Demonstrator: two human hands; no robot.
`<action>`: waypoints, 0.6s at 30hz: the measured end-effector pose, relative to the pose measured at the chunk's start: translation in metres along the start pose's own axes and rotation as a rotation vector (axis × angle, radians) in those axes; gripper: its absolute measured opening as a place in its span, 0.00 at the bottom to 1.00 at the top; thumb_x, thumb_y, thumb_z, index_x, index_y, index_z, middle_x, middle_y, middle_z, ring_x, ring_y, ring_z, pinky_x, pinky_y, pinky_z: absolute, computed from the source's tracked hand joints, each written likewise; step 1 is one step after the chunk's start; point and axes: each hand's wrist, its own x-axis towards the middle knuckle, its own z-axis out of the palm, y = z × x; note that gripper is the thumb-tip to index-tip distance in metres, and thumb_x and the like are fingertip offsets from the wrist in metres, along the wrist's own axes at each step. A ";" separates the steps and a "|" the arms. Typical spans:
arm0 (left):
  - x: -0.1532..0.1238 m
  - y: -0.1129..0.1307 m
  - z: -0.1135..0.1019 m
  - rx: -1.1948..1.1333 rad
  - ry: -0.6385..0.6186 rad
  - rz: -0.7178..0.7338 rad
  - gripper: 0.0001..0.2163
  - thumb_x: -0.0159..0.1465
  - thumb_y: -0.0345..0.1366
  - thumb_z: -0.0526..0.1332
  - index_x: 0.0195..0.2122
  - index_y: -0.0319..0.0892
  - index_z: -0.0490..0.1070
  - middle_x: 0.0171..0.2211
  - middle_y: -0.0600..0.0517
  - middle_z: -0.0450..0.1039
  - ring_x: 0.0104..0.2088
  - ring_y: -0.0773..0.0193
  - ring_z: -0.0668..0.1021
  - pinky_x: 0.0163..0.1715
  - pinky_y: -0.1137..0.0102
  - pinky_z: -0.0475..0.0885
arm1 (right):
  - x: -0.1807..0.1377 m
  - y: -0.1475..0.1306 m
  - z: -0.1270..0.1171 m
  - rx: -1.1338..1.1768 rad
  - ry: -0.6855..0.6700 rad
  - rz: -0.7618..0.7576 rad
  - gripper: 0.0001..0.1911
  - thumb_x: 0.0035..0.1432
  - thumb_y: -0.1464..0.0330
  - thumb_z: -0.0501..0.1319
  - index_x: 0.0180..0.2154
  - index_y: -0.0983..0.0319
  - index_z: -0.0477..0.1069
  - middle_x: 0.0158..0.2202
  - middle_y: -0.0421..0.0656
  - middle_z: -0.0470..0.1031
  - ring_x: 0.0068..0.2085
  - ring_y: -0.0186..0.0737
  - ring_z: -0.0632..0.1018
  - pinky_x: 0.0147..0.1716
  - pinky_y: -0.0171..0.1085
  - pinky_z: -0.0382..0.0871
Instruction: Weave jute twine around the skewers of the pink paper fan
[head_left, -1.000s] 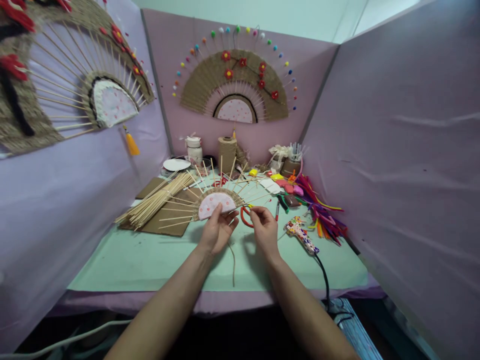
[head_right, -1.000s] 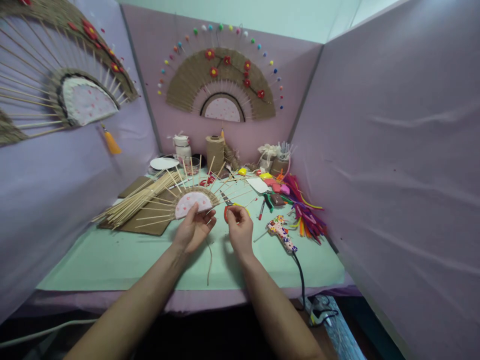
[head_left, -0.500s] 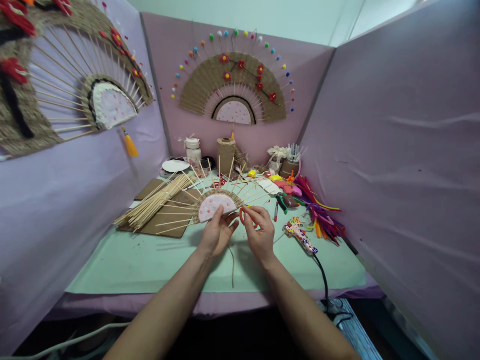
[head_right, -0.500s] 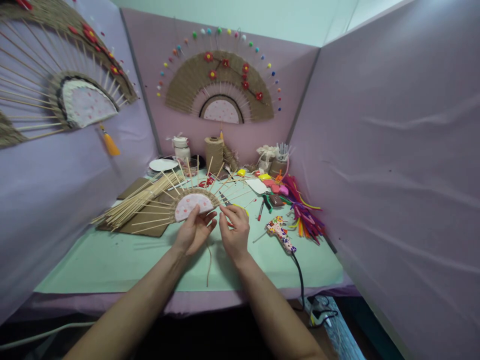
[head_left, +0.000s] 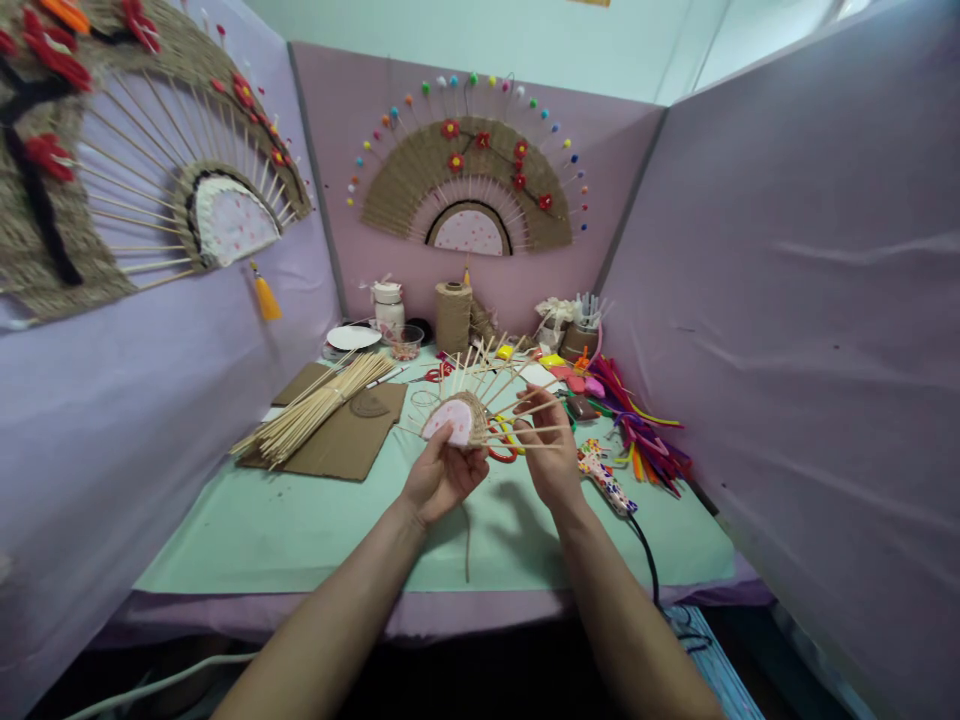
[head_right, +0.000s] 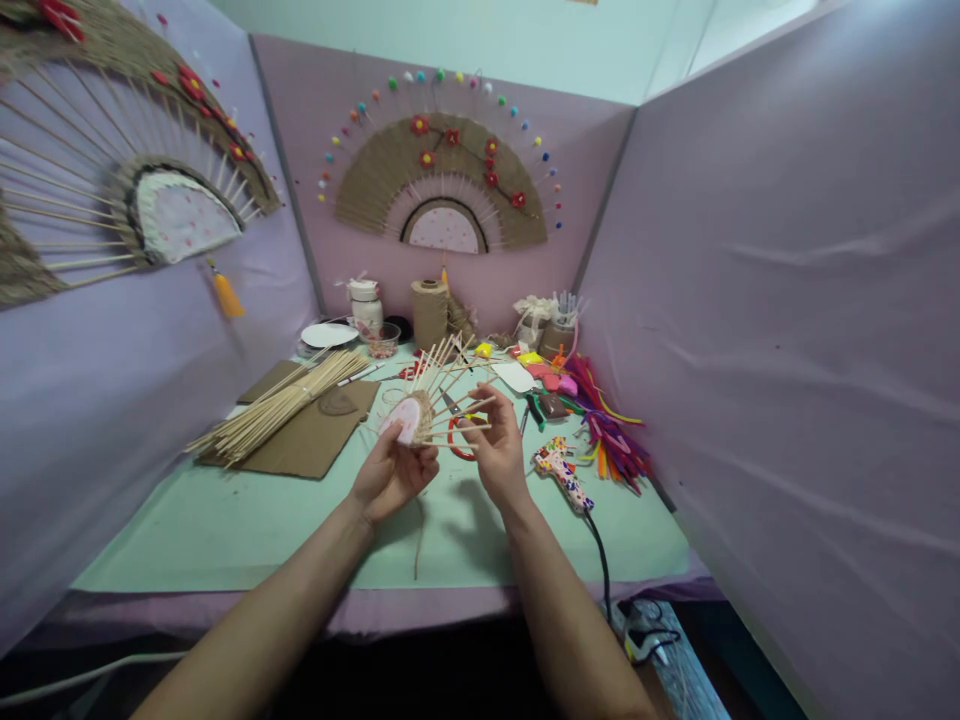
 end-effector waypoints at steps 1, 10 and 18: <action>-0.001 -0.001 0.000 0.001 -0.005 -0.020 0.10 0.61 0.38 0.57 0.36 0.35 0.71 0.25 0.49 0.74 0.25 0.67 0.74 0.28 0.72 0.71 | 0.001 -0.006 -0.001 0.037 -0.055 0.019 0.22 0.51 0.66 0.62 0.49 0.54 0.63 0.49 0.44 0.66 0.39 0.36 0.73 0.35 0.37 0.70; -0.002 0.005 0.003 -0.102 -0.065 -0.054 0.11 0.63 0.40 0.54 0.32 0.37 0.68 0.19 0.54 0.67 0.20 0.72 0.69 0.22 0.77 0.66 | 0.016 -0.032 0.031 0.069 -0.179 0.033 0.13 0.52 0.68 0.61 0.41 0.56 0.66 0.38 0.39 0.69 0.28 0.29 0.71 0.25 0.31 0.66; 0.003 0.026 -0.009 0.587 0.321 0.454 0.25 0.54 0.58 0.55 0.24 0.37 0.68 0.18 0.52 0.66 0.17 0.71 0.68 0.16 0.77 0.60 | 0.057 -0.034 0.070 -0.212 -0.100 -0.157 0.12 0.53 0.61 0.61 0.37 0.61 0.65 0.30 0.38 0.69 0.30 0.32 0.71 0.30 0.33 0.67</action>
